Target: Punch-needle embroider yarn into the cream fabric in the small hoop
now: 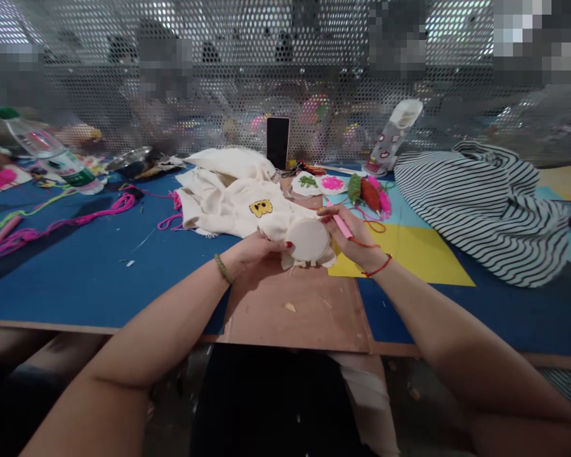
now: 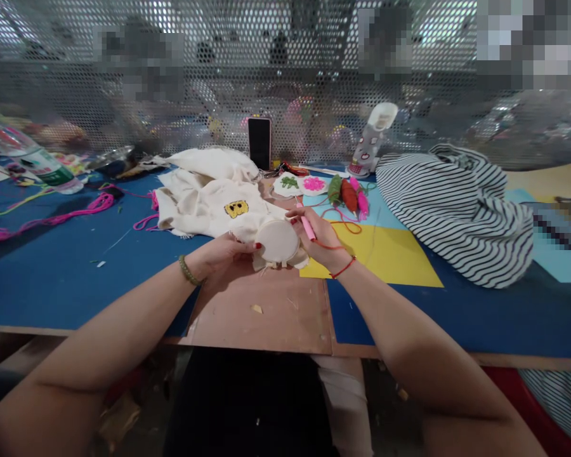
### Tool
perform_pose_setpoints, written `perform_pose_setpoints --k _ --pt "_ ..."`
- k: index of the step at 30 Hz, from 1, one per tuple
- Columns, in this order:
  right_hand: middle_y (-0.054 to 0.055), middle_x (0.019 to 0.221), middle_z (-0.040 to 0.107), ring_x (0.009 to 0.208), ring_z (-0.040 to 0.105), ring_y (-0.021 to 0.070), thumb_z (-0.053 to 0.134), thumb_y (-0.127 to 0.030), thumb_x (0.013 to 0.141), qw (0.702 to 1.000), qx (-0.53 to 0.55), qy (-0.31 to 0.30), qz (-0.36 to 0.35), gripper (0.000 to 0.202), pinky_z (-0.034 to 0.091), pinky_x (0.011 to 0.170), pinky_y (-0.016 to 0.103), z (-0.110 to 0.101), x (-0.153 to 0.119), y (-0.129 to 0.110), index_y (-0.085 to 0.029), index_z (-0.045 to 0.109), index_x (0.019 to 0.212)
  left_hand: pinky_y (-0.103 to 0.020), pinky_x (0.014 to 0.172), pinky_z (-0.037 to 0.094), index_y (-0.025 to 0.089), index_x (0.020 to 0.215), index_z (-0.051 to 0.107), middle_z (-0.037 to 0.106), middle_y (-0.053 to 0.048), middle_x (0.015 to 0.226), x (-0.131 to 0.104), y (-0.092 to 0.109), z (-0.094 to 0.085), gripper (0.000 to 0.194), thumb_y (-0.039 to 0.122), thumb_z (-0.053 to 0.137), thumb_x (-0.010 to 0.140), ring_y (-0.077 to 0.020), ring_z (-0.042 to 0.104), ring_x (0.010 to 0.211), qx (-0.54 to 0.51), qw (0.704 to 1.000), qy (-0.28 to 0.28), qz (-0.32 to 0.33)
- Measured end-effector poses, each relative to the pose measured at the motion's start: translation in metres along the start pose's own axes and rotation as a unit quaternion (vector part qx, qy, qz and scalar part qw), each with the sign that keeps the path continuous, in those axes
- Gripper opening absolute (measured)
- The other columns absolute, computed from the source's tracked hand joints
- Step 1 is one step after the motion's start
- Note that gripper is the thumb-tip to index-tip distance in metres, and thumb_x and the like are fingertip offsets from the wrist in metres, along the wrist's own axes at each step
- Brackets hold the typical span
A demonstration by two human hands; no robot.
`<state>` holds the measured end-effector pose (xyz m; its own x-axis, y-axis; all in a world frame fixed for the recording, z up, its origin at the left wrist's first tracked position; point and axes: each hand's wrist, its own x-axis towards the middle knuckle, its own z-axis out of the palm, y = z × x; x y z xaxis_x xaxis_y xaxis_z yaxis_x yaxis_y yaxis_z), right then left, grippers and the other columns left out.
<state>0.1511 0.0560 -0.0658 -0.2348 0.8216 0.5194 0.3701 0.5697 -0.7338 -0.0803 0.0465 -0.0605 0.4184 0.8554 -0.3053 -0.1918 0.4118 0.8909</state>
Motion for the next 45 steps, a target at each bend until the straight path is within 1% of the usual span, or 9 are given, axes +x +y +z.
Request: perform_pose_setpoints --k 7,14,18,21,23,26,32,38,45 --pt "0.008 0.113 0.07 0.108 0.064 0.0264 0.049 -0.047 0.094 1.0 -0.008 -0.006 0.026 0.03 0.052 0.092 0.046 -0.003 0.002 -0.009 -0.024 0.064 0.105 -0.031 0.076 0.053 0.017 0.089 0.073 0.074 -0.005 0.086 0.001 -0.001 -0.002 0.029 0.015 0.084 0.063 -0.0159 0.066 0.076 0.011 1.0 -0.02 0.014" --pt "0.007 0.109 0.071 0.103 0.065 0.0267 0.05 -0.058 0.091 0.999 0.023 -0.004 0.04 0.04 0.053 0.09 0.045 -0.001 0.002 -0.013 -0.025 0.067 0.105 -0.031 0.077 0.053 0.016 0.091 0.072 0.073 -0.005 0.088 0.0 0.0 0.001 0.033 0.013 0.085 0.061 -0.0154 0.066 0.076 0.0 1.0 0.022 0.011" --pt "0.006 0.103 0.071 0.098 0.066 0.023 0.052 -0.059 0.09 0.998 0.029 0.055 0.025 0.038 0.053 0.09 0.042 -0.003 0.003 -0.016 -0.026 0.066 0.103 -0.029 0.076 0.052 0.016 0.09 0.071 0.073 -0.004 0.087 0.001 -0.001 0.002 0.03 0.013 0.084 0.062 -0.0138 0.065 0.075 -0.016 0.999 0.028 0.031" --pt "0.004 0.088 0.068 0.083 0.066 0.0195 0.051 -0.059 0.09 0.993 0.04 0.108 0.031 0.037 0.055 0.081 0.039 -0.005 0.004 -0.017 -0.026 0.063 0.103 -0.026 0.075 0.051 0.017 0.084 0.069 0.071 -0.002 0.082 0.0 0.001 0.004 0.024 0.013 0.083 0.064 -0.0118 0.064 0.072 -0.006 0.999 0.032 0.028" --pt "0.002 0.08 0.066 0.078 0.066 0.0179 0.051 -0.057 0.091 0.99 0.055 0.119 0.045 0.033 0.056 0.077 0.037 -0.005 0.004 -0.017 -0.027 0.06 0.101 -0.025 0.074 0.051 0.017 0.084 0.069 0.071 -0.001 0.081 -0.002 0.002 0.005 0.024 0.014 0.083 0.065 -0.0116 0.063 0.072 0.003 0.999 0.035 0.024" --pt "0.002 0.084 0.068 0.083 0.068 0.0181 0.056 -0.051 0.09 0.99 0.086 0.101 0.047 0.027 0.056 0.08 0.038 -0.001 0.004 -0.015 -0.026 0.056 0.098 -0.026 0.074 0.05 0.017 0.084 0.069 0.071 0.0 0.08 -0.004 0.004 0.006 0.024 0.014 0.082 0.065 -0.0115 0.063 0.071 0.006 0.999 0.031 0.016" --pt "0.006 0.1 0.07 0.095 0.069 0.0207 0.061 -0.047 0.088 0.992 0.109 0.01 0.069 0.03 0.056 0.085 0.041 0.006 0.0 -0.004 -0.023 0.06 0.106 -0.029 0.078 0.05 0.017 0.084 0.069 0.071 -0.002 0.082 -0.002 0.002 0.004 0.025 0.017 0.084 0.065 -0.013 0.063 0.073 0.002 1.0 0.01 0.02" --pt "0.007 0.103 0.071 0.096 0.069 0.0205 0.061 -0.046 0.088 0.992 0.1 0.005 0.074 0.029 0.055 0.087 0.041 0.003 -0.001 -0.004 -0.023 0.061 0.106 -0.029 0.078 0.049 0.016 0.084 0.069 0.072 -0.003 0.081 -0.002 0.001 0.003 0.03 0.021 0.087 0.06 -0.0133 0.063 0.073 0.007 1.0 -0.005 0.024" --pt "0.006 0.096 0.072 0.094 0.068 0.0207 0.059 -0.05 0.089 0.991 0.105 -0.002 0.082 0.031 0.055 0.087 0.042 0.004 -0.001 -0.009 -0.023 0.061 0.105 -0.034 0.082 0.052 0.014 0.094 0.071 0.074 -0.008 0.089 -0.01 0.004 0.008 0.043 0.02 0.09 0.056 -0.0176 0.066 0.079 0.03 0.999 -0.028 0.003"
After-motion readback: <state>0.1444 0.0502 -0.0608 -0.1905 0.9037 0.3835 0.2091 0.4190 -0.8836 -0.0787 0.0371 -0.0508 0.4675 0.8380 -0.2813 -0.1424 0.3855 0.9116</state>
